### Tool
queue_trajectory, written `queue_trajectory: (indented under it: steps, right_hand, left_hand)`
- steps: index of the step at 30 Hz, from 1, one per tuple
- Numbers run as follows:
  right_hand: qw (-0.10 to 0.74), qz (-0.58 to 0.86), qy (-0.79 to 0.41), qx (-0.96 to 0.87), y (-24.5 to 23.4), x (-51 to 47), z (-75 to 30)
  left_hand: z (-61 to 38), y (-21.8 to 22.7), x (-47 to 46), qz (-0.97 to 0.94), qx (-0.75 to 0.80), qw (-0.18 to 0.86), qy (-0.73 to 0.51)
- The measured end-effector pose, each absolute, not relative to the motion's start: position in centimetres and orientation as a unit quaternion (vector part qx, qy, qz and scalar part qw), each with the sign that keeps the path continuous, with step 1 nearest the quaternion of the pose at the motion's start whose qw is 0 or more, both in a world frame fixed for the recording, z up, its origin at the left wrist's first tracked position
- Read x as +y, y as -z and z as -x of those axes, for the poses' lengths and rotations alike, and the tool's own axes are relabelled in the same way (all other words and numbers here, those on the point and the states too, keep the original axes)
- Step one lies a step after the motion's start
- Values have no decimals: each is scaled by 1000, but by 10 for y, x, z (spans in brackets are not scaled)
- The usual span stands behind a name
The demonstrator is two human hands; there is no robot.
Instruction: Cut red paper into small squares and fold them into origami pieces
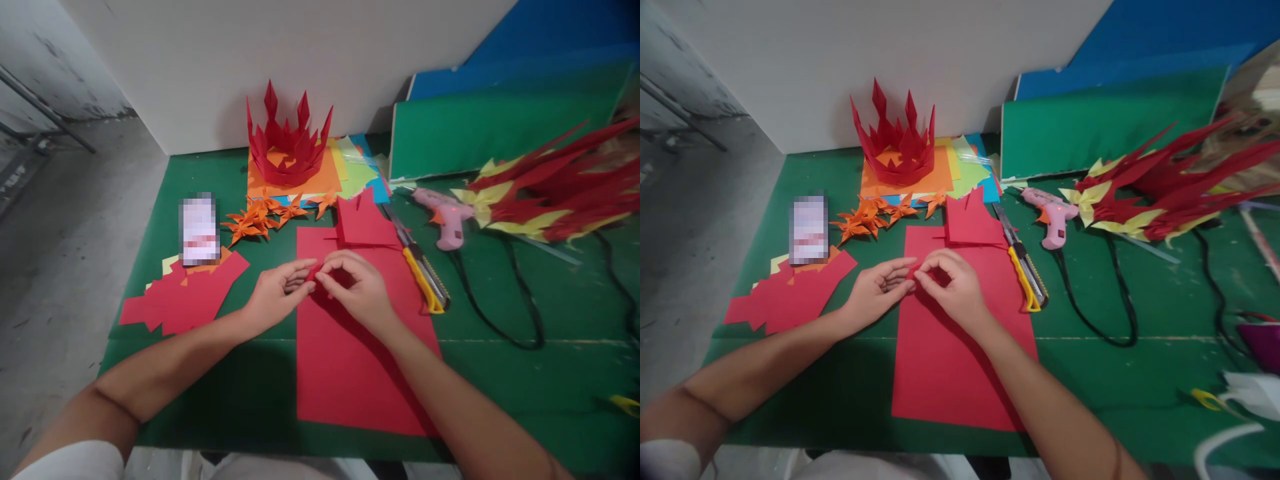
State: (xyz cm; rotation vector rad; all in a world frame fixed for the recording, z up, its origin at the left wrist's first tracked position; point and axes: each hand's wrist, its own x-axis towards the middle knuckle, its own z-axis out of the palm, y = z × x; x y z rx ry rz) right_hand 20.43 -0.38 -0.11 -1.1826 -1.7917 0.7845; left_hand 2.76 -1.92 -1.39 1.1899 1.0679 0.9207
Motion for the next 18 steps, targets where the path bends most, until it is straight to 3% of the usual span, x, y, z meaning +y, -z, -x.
queue_trajectory:
  steps: [18]
  right_hand:
    - [428, 458, -291, -723, 1, -5, -202]
  left_hand:
    - [-29, 10, -17, -451, 470, 646, -398]
